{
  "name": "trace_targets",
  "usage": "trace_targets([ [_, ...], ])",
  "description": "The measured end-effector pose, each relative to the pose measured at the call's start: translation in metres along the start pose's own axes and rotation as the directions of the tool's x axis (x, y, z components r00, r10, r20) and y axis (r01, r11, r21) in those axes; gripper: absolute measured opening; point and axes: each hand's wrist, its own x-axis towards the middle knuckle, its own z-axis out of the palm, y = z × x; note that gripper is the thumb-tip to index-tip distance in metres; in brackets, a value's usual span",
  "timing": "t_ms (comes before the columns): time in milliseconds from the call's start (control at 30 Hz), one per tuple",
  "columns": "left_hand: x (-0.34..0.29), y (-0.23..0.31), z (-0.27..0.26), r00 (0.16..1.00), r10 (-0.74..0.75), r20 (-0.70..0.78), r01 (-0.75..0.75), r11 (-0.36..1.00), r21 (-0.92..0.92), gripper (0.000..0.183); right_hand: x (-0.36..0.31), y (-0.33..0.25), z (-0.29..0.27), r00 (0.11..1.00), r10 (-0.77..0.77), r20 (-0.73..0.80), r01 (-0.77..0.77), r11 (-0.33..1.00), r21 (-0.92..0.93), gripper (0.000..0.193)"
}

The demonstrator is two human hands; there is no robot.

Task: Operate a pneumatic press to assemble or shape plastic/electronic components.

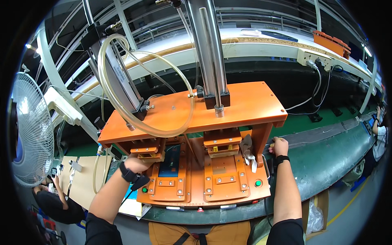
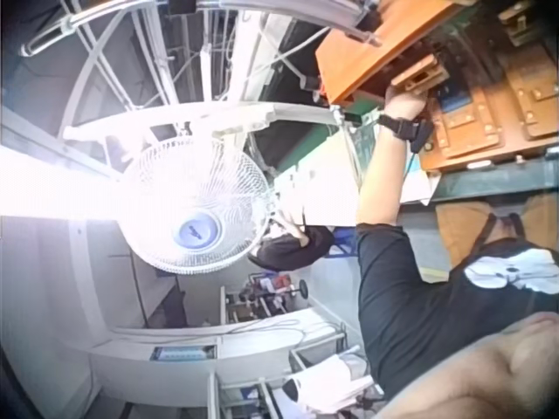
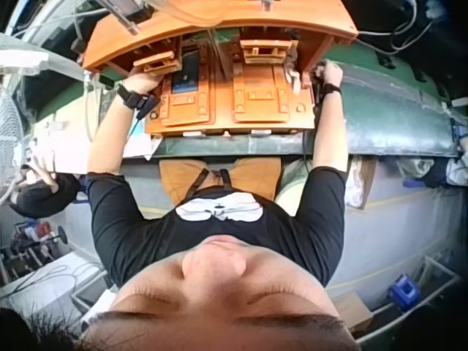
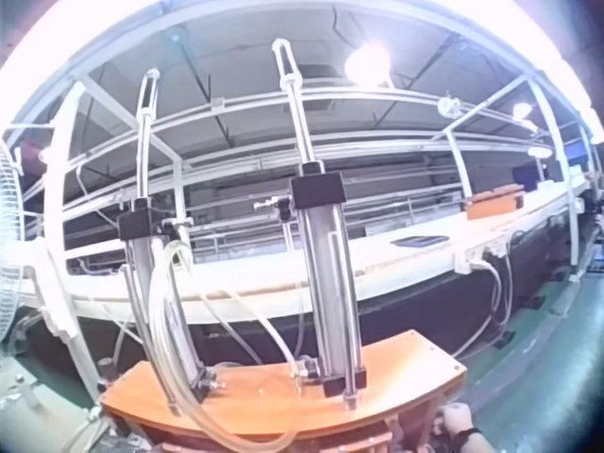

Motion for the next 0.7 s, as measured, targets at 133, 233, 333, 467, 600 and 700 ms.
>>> trace_targets([
  [133, -0.051, 0.035, 0.001, 0.992, 0.029, -0.126, -0.024, 0.999, 0.035, 0.033, -0.002, 0.000, 0.000, 1.000, -0.008, -0.015, 0.008, 1.000, -0.006, 0.021],
  [233, -0.061, 0.047, -0.003, 0.940, 0.325, -0.108, -0.298, 0.931, 0.208, 0.032, -0.003, -0.001, 0.000, 1.000, -0.010, -0.015, 0.009, 1.000, -0.015, 0.022],
  [333, -0.075, 0.051, 0.000, 0.935, 0.296, -0.197, -0.262, 0.948, 0.182, 0.030, -0.003, 0.001, 0.001, 1.000, -0.013, -0.009, 0.013, 1.000, -0.021, 0.023],
  [467, -0.097, 0.043, 0.007, 0.873, 0.256, -0.415, -0.248, 0.966, 0.075, 0.032, -0.003, 0.001, -0.002, 1.000, -0.026, -0.009, 0.025, 0.999, -0.042, 0.024],
  [600, -0.123, 0.025, 0.041, 0.804, 0.202, -0.559, -0.240, 0.971, 0.005, 0.030, -0.003, 0.000, -0.002, 0.999, -0.043, 0.003, 0.043, 0.998, -0.053, 0.024],
  [700, -0.135, 0.004, 0.080, 0.702, 0.115, -0.703, -0.177, 0.984, -0.016, 0.032, 0.003, 0.004, -0.003, 0.998, -0.067, 0.002, 0.067, 0.996, -0.052, 0.024],
])
